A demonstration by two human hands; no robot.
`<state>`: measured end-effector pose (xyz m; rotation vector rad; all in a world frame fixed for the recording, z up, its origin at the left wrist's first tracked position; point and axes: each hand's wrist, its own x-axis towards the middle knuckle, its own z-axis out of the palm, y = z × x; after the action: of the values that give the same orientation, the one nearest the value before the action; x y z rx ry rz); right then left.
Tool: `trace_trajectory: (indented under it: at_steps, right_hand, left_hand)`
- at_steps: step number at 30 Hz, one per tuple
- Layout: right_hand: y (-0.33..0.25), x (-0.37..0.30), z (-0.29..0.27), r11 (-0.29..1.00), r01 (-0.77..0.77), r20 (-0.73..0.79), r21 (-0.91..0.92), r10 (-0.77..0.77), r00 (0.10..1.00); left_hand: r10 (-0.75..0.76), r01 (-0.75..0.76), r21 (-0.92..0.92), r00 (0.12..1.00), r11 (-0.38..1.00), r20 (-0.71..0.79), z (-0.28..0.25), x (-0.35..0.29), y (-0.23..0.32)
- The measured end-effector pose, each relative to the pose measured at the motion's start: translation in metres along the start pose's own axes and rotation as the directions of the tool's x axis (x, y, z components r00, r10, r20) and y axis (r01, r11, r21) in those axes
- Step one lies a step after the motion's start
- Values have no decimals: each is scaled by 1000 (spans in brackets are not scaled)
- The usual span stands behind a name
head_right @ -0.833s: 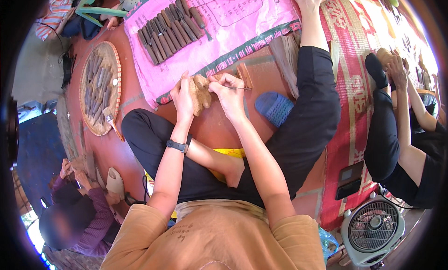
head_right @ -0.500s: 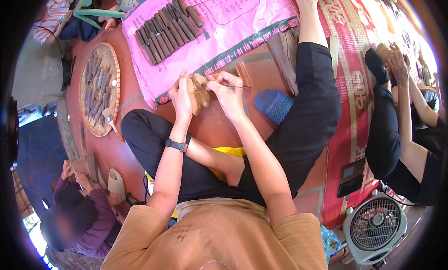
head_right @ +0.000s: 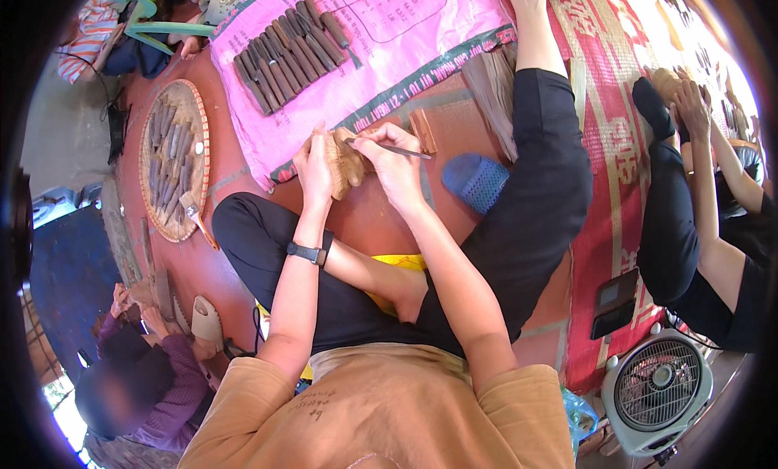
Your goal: The person sits on the floor and uses a small carving knife to shape a piece of wood. They hold the wood in their left hand and carefully carve it with their right hand, occasionally adjusting their grip. Other people are visible in the background performing similar tasks.
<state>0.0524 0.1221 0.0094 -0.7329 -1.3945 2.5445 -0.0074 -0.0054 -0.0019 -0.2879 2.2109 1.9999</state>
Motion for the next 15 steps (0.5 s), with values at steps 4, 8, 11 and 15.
trace_trajectory:
  at_steps: [4, 8, 11, 15]
  right_hand:
    - [16, 1, -10, 990, 140, 37, -36, -138, 990]
    - [7, 0, -10, 995, -9, 53, 96, 4, 999]
    - [0, 3, 0, 999, -7, -1, -44, 7, 1000]
    - [14, 4, -16, 995, 97, 140, -2, -96, 986]
  left_hand:
    - [17, -17, 9, 1000, 1000, 4, 2, 2, -5]
    - [5, -5, 33, 1000, 999, 17, -5, 8, -16]
    - [-79, 77, 28, 995, 997, 58, -9, 9, -16]
    - [-38, 37, 34, 999, 999, 31, -4, 6, -11]
